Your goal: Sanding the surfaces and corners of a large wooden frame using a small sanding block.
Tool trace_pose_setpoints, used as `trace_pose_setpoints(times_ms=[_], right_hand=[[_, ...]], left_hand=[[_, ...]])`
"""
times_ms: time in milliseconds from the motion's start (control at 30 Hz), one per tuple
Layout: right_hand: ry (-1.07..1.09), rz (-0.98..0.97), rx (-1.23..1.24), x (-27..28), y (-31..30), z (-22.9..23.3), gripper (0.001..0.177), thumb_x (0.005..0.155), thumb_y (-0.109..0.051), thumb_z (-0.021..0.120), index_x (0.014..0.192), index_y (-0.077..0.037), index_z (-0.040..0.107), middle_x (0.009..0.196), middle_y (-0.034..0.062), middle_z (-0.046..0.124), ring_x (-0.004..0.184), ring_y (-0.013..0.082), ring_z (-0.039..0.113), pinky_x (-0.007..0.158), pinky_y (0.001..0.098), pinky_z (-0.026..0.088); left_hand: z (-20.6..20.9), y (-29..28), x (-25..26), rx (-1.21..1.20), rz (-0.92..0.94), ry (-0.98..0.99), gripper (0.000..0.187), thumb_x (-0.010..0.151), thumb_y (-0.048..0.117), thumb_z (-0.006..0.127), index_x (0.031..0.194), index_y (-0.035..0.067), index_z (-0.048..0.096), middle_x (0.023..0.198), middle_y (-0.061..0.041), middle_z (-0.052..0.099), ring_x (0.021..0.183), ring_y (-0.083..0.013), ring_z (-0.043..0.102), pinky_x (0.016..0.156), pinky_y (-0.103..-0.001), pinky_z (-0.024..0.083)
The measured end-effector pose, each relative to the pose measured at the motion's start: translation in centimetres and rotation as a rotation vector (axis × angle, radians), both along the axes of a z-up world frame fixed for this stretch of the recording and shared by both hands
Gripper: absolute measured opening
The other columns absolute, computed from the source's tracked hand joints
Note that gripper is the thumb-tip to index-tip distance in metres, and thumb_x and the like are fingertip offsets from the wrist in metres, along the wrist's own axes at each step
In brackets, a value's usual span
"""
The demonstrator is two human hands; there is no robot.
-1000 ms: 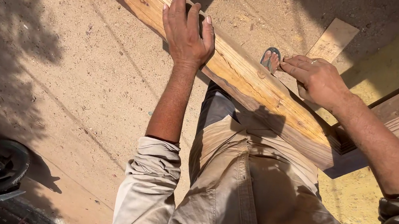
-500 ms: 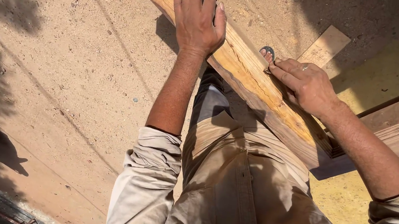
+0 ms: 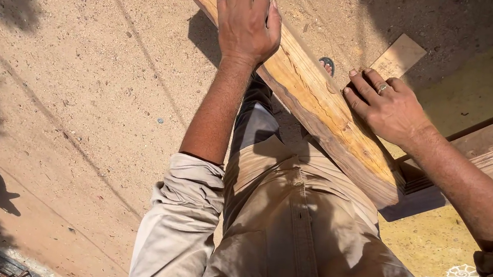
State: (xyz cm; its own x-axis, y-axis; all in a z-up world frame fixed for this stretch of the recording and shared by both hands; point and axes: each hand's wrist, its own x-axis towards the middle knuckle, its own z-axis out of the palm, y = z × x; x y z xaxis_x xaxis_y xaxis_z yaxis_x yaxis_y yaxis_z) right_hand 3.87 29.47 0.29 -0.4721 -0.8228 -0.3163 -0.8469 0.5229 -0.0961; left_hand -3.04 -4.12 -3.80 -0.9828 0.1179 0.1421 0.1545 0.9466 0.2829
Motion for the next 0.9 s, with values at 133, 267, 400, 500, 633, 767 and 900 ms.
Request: trace_pose_setpoints(times_ms=[133, 267, 400, 500, 633, 767, 900], right_hand=[[-0.076, -0.189, -0.109, 0.6, 0.2, 0.9, 0.051, 0.103, -0.018, 0.058, 0.154, -0.015, 0.055, 0.15, 0.0166, 0.061, 0.134, 0.0258, 0.062, 0.08, 0.0387, 0.056], [0.116, -0.118, -0.148, -1.1, -2.1, 0.8, 0.049, 0.099, -0.024, 0.06, 0.148, -0.018, 0.058, 0.147, 0.0127, 0.064, 0.133, 0.0246, 0.063, 0.094, 0.0398, 0.057], [0.046, -0.101, -0.16, -0.7, -2.9, 0.6, 0.044, 0.104, -0.021, 0.059, 0.148, -0.014, 0.059, 0.148, 0.0172, 0.062, 0.134, 0.028, 0.061, 0.087, 0.0418, 0.053], [0.054, -0.066, -0.099, -0.9, -3.2, 1.2, 0.048, 0.101, -0.02, 0.058, 0.148, -0.013, 0.058, 0.149, 0.0184, 0.059, 0.135, 0.0292, 0.058, 0.09, 0.0442, 0.052], [0.111, 0.027, 0.006, -1.0, -3.4, 2.4, 0.049, 0.099, -0.022, 0.058, 0.147, -0.011, 0.057, 0.15, 0.0182, 0.056, 0.136, 0.0306, 0.055, 0.093, 0.0471, 0.05], [0.134, 0.118, 0.101, -0.2, -2.9, 3.4, 0.052, 0.096, -0.025, 0.059, 0.146, -0.012, 0.055, 0.152, 0.0128, 0.054, 0.14, 0.0266, 0.051, 0.1, 0.0475, 0.046], [0.091, 0.091, 0.077, 0.4, -2.5, 4.1, 0.053, 0.094, -0.026, 0.06, 0.145, -0.011, 0.056, 0.153, 0.0116, 0.055, 0.141, 0.0262, 0.049, 0.101, 0.0479, 0.044]], left_hand=[[-1.2, -0.4, 0.0, -0.002, -0.014, 0.009, 0.018, 0.099, 0.019, 0.065, 0.111, 0.005, 0.065, 0.147, -0.021, 0.046, 0.145, -0.0345, 0.039, 0.127, -0.063, 0.018], [-0.7, -0.2, 0.0, -0.011, -0.01, 0.042, 0.018, 0.097, 0.017, 0.064, 0.109, 0.005, 0.066, 0.149, -0.022, 0.046, 0.146, -0.0338, 0.039, 0.127, -0.062, 0.018], [-1.4, -0.5, 0.3, -0.002, -0.006, 0.015, 0.019, 0.098, 0.018, 0.064, 0.111, 0.004, 0.067, 0.147, -0.022, 0.047, 0.145, -0.0338, 0.039, 0.127, -0.062, 0.018], [-1.3, -0.4, 0.1, -0.006, -0.009, 0.023, 0.019, 0.099, 0.018, 0.064, 0.111, 0.004, 0.067, 0.147, -0.021, 0.046, 0.146, -0.0335, 0.038, 0.128, -0.062, 0.018], [-1.1, -0.3, 0.2, 0.0, -0.01, 0.021, 0.017, 0.1, 0.017, 0.064, 0.111, 0.005, 0.066, 0.148, -0.02, 0.046, 0.146, -0.0332, 0.038, 0.128, -0.062, 0.018], [-0.7, -0.3, 0.1, 0.008, -0.011, 0.026, 0.017, 0.097, 0.017, 0.065, 0.109, 0.005, 0.066, 0.149, -0.02, 0.046, 0.146, -0.0336, 0.039, 0.127, -0.062, 0.018], [-1.0, -0.4, 0.2, 0.001, -0.01, 0.038, 0.018, 0.097, 0.017, 0.065, 0.111, 0.005, 0.066, 0.149, -0.02, 0.047, 0.146, -0.0335, 0.038, 0.128, -0.062, 0.017]])
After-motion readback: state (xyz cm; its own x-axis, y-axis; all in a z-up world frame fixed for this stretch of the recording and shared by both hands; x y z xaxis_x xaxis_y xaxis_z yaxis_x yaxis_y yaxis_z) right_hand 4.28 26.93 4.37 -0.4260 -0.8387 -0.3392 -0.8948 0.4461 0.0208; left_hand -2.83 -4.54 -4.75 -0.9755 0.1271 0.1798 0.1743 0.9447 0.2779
